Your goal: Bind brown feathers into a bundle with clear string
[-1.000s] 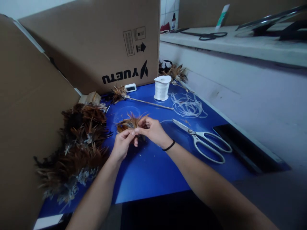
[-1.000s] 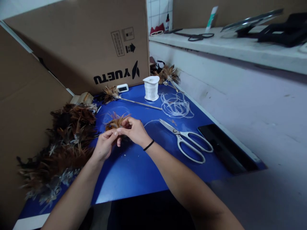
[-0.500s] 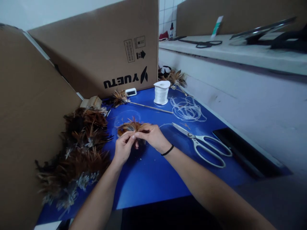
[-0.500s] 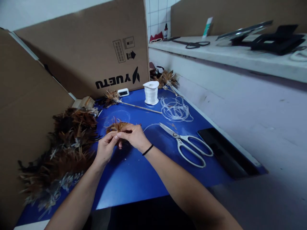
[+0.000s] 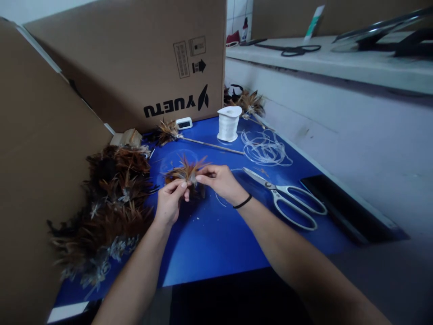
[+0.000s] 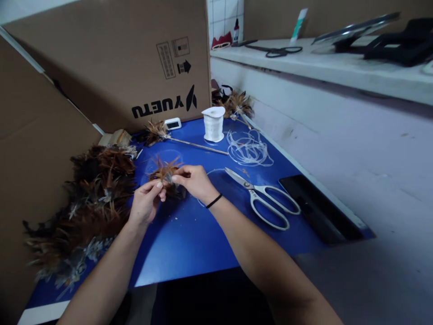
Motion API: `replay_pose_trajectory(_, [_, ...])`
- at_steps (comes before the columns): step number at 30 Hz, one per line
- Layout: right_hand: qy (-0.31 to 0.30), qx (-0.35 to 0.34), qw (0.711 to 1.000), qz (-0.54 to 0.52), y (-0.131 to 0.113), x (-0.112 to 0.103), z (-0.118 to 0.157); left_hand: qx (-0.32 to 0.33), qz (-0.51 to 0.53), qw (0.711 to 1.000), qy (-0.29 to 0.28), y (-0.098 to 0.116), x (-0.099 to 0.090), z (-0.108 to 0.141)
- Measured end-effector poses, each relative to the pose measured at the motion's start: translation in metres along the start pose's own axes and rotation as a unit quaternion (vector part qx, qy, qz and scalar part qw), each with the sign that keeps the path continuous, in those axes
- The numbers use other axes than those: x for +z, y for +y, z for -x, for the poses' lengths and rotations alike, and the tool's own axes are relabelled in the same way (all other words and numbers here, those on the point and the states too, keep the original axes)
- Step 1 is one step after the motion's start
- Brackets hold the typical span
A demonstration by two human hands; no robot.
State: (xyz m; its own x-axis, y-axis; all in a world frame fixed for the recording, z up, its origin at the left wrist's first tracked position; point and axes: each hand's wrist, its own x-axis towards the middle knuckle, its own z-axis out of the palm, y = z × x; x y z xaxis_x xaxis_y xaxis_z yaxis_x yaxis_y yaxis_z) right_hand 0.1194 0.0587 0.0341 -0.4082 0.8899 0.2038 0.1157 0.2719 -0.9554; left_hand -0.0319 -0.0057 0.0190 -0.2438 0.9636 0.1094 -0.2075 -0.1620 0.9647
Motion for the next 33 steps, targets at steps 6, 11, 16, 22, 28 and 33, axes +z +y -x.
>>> replay_pose_trajectory(6, [-0.063, 0.027, 0.907, 0.416, 0.000, -0.005, 0.005, 0.015, 0.002, 0.999, 0.038, -0.001, -0.002, -0.002])
replay_pose_trajectory(11, [-0.077, 0.052, 0.867, 0.489, 0.002, 0.008, 0.008, 0.009, -0.009, 0.999, 0.045, -0.002, -0.002, -0.002])
replay_pose_trajectory(16, [-0.098, 0.067, 0.884, 0.452, 0.007, 0.007, 0.006, 0.001, -0.017, 0.999, 0.050, -0.003, -0.003, -0.003])
replay_pose_trajectory(22, [-0.046, 0.068, 0.941, 0.329, 0.006, -0.005, 0.001, -0.003, -0.009, 0.998, 0.055, -0.004, -0.002, -0.003])
replay_pose_trajectory(28, [-0.021, 0.105, 0.992, 0.067, 0.007, -0.005, -0.002, -0.052, 0.009, 0.998, 0.035, -0.004, -0.001, -0.001])
replay_pose_trajectory(33, [-0.015, 0.137, 0.986, -0.094, -0.001, -0.001, 0.000, -0.129, 0.027, 0.991, 0.025, -0.003, 0.001, 0.000])
